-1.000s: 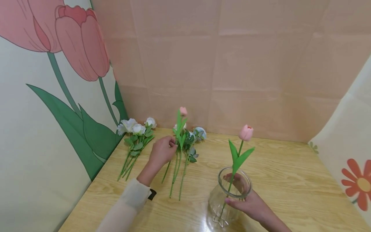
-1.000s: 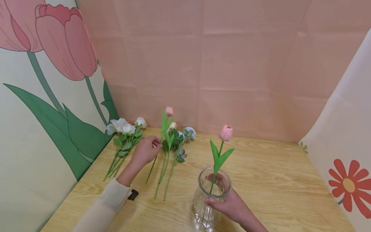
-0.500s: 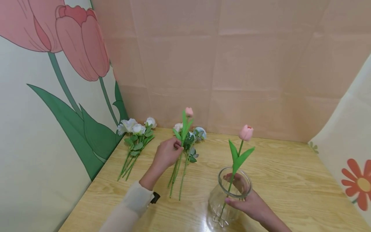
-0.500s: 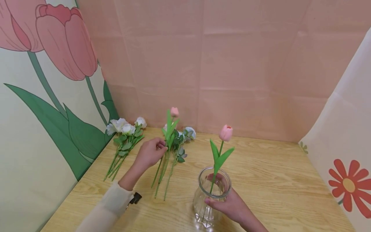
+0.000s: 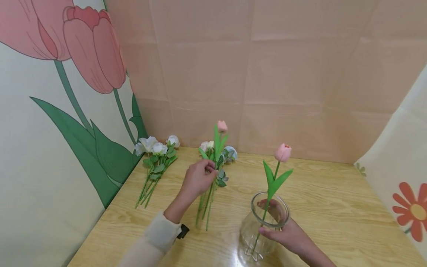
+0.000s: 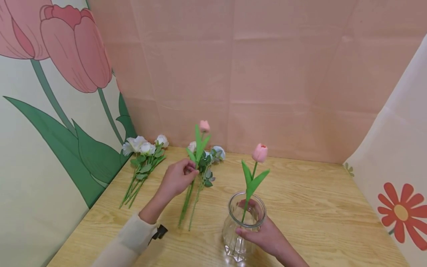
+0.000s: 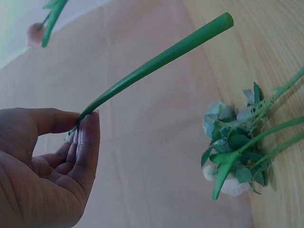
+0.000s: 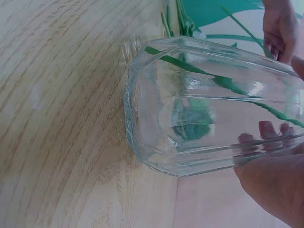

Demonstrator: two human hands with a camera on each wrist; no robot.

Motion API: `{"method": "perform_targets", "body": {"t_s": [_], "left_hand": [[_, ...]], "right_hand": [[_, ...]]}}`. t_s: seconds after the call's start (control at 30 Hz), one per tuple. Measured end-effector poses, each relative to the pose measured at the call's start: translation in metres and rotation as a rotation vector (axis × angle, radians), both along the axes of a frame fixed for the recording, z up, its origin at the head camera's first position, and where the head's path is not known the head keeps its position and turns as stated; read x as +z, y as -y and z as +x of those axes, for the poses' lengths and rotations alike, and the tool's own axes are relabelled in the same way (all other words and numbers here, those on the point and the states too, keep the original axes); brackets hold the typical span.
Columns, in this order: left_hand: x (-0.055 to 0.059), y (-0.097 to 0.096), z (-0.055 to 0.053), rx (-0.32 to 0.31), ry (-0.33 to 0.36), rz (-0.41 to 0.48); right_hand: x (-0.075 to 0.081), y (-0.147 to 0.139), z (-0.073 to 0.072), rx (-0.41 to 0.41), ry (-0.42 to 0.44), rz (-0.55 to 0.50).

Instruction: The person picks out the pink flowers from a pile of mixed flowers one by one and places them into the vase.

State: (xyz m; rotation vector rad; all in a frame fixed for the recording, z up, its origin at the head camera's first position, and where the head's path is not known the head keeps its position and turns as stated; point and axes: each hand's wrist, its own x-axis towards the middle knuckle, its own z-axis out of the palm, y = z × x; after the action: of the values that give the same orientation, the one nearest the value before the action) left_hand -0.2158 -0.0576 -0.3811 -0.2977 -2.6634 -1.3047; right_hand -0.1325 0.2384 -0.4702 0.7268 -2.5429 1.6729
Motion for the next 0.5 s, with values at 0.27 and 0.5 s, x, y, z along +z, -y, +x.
{"method": "perform_targets", "body": {"t_s": [0.27,0.5], "left_hand": [[0.005,-0.008,0.009,-0.018,0.01,0.055],[0.011,-0.013,0.018,-0.034,0.001,0.099]], "right_hand": [[0.0,0.0,0.0,-0.002,0.002,0.001],[0.0,0.0,0.0,-0.002,-0.001,0.01]]}}
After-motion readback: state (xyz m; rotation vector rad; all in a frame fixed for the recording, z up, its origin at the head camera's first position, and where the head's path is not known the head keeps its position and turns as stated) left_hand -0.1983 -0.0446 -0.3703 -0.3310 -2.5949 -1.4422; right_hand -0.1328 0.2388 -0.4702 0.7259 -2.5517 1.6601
